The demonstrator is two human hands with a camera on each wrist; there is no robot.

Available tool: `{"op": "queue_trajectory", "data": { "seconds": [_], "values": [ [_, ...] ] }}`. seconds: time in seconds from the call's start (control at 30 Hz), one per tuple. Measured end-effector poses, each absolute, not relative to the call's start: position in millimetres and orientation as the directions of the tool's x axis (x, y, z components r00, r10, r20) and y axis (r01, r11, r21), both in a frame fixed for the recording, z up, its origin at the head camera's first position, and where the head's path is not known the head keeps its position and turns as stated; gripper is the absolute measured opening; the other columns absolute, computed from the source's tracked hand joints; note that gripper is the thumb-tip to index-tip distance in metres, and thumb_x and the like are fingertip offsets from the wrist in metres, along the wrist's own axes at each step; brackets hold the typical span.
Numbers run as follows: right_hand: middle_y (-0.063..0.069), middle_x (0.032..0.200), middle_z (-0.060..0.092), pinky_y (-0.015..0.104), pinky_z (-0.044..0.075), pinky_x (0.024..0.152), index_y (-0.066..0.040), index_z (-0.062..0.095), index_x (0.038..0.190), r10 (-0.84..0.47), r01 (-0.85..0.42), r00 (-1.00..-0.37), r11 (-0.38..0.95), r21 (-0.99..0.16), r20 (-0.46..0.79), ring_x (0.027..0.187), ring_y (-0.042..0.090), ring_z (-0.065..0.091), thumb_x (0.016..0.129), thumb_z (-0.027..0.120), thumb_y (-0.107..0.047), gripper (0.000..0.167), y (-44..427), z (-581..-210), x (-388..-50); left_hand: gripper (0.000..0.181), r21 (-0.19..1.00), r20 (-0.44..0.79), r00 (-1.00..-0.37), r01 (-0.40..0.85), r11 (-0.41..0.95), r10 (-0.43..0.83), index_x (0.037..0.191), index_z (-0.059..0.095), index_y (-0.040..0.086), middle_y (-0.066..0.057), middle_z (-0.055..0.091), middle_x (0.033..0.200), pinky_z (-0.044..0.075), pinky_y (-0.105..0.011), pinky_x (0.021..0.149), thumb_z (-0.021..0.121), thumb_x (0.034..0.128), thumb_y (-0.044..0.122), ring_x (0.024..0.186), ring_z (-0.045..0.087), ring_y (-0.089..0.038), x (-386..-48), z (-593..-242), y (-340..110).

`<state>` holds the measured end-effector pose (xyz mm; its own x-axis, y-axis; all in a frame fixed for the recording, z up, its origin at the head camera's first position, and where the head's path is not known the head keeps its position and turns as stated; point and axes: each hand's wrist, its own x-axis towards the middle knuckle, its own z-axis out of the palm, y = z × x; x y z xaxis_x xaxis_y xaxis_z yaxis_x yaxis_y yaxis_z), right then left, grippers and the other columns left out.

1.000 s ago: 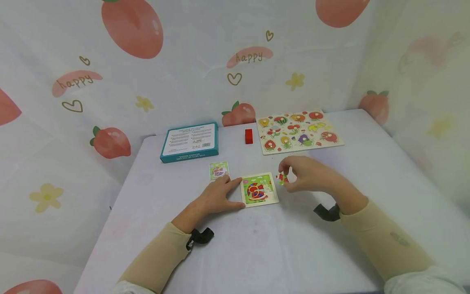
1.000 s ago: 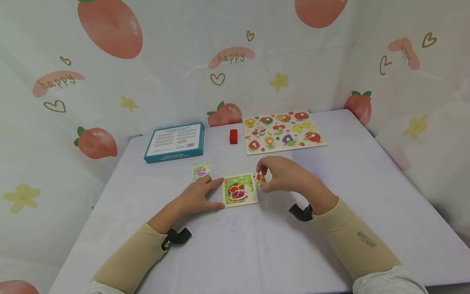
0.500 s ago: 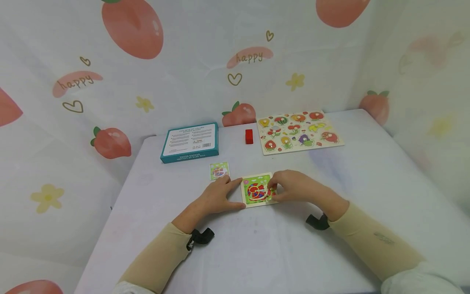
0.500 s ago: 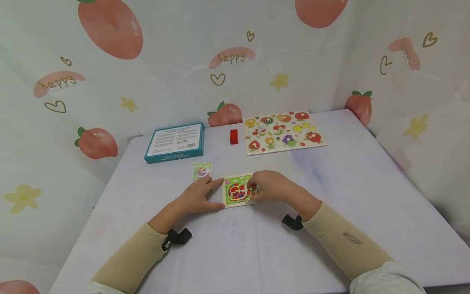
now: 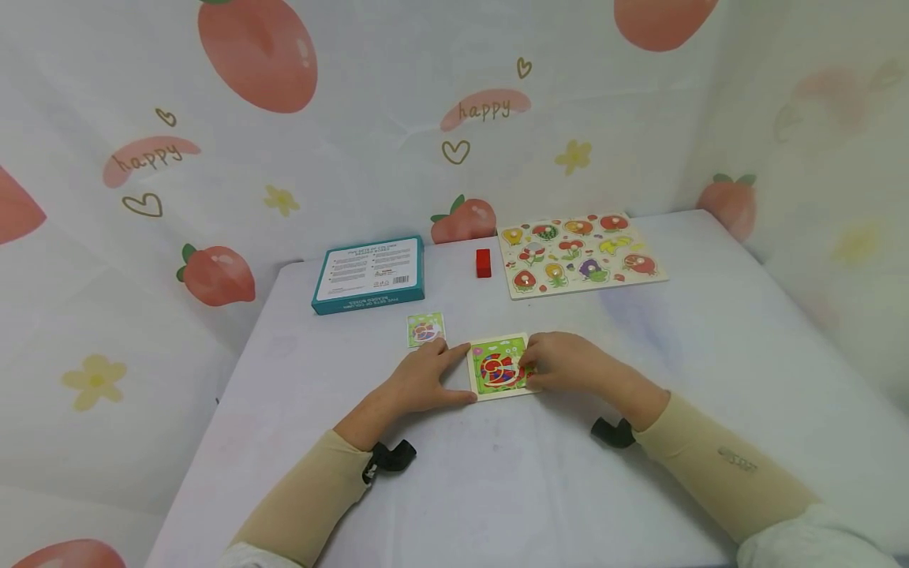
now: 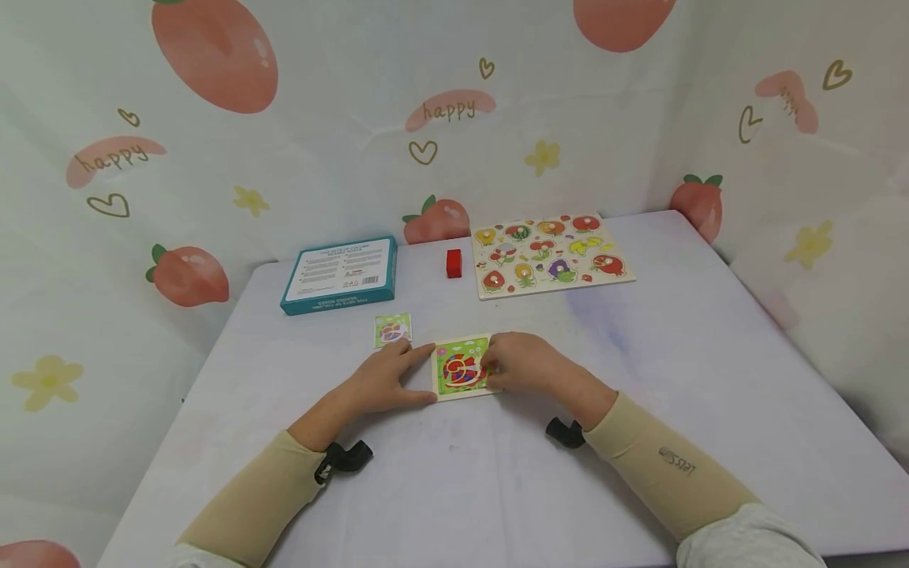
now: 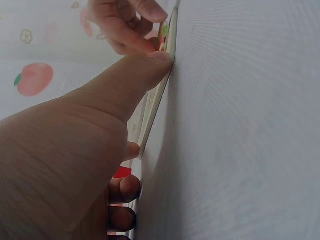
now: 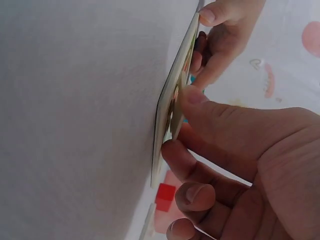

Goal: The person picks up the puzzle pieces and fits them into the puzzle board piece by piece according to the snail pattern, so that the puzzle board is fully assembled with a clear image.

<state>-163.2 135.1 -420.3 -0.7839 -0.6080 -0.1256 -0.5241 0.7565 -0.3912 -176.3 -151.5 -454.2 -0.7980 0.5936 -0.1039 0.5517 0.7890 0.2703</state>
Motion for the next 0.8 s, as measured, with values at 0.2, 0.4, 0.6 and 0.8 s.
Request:
{"op": "queue_trajectory", "data": {
  "seconds": [0.2, 0.4, 0.6, 0.8],
  "values": [
    [0.000, 0.103, 0.066, 0.036, 0.051, 0.085, -0.008, 0.080, 0.108, -0.591, -0.504, -0.796, 0.767, -0.396, -0.132, 0.089, 0.016, 0.057, 0.086, 0.084, -0.018, 0.025, 132.8, -421.7, -163.0, 0.093, 0.271, -0.109, -0.803, 0.544, 0.794, 0.586, 0.158, 0.044, 0.024, -0.001, 0.042, 0.098, 0.036, -0.028, 0.066, 0.073, 0.0823, 0.069, 0.085, 0.042, -0.014, -176.6, -452.1, -150.6],
    [0.000, 0.103, 0.066, 0.035, 0.050, 0.083, -0.010, 0.081, 0.112, -0.543, -0.454, -0.821, 0.809, -0.373, -0.179, 0.087, 0.016, 0.056, 0.086, 0.085, -0.023, 0.029, 129.7, -420.9, -163.8, 0.092, 0.287, -0.108, -0.807, 0.534, 0.796, 0.580, 0.158, 0.044, 0.025, -0.001, 0.042, 0.098, 0.036, -0.029, 0.067, 0.073, 0.0821, 0.069, 0.085, 0.041, -0.014, -176.7, -452.5, -151.9],
    [-0.002, 0.097, 0.064, 0.032, 0.048, 0.078, -0.010, 0.081, 0.112, -0.508, -0.416, -0.837, 0.832, -0.366, -0.204, 0.084, 0.015, 0.054, 0.086, 0.085, -0.023, 0.028, 126.3, -420.1, -161.2, 0.093, 0.294, -0.112, -0.810, 0.527, 0.798, 0.576, 0.158, 0.044, 0.026, 0.000, 0.041, 0.098, 0.036, -0.029, 0.066, 0.073, 0.0815, 0.070, 0.085, 0.041, -0.014, -176.7, -453.9, -153.2],
    [-0.004, 0.095, 0.070, 0.031, 0.044, 0.071, -0.010, 0.082, 0.108, -0.452, -0.349, -0.868, 0.850, -0.395, -0.206, 0.079, 0.015, 0.052, 0.085, 0.086, -0.021, 0.026, 126.1, -423.7, -158.2, 0.093, 0.301, -0.115, -0.807, 0.527, 0.795, 0.579, 0.158, 0.044, 0.026, 0.000, 0.042, 0.099, 0.035, -0.028, 0.066, 0.073, 0.0813, 0.071, 0.086, 0.042, -0.014, -176.9, -456.4, -152.7]
  ]
}}
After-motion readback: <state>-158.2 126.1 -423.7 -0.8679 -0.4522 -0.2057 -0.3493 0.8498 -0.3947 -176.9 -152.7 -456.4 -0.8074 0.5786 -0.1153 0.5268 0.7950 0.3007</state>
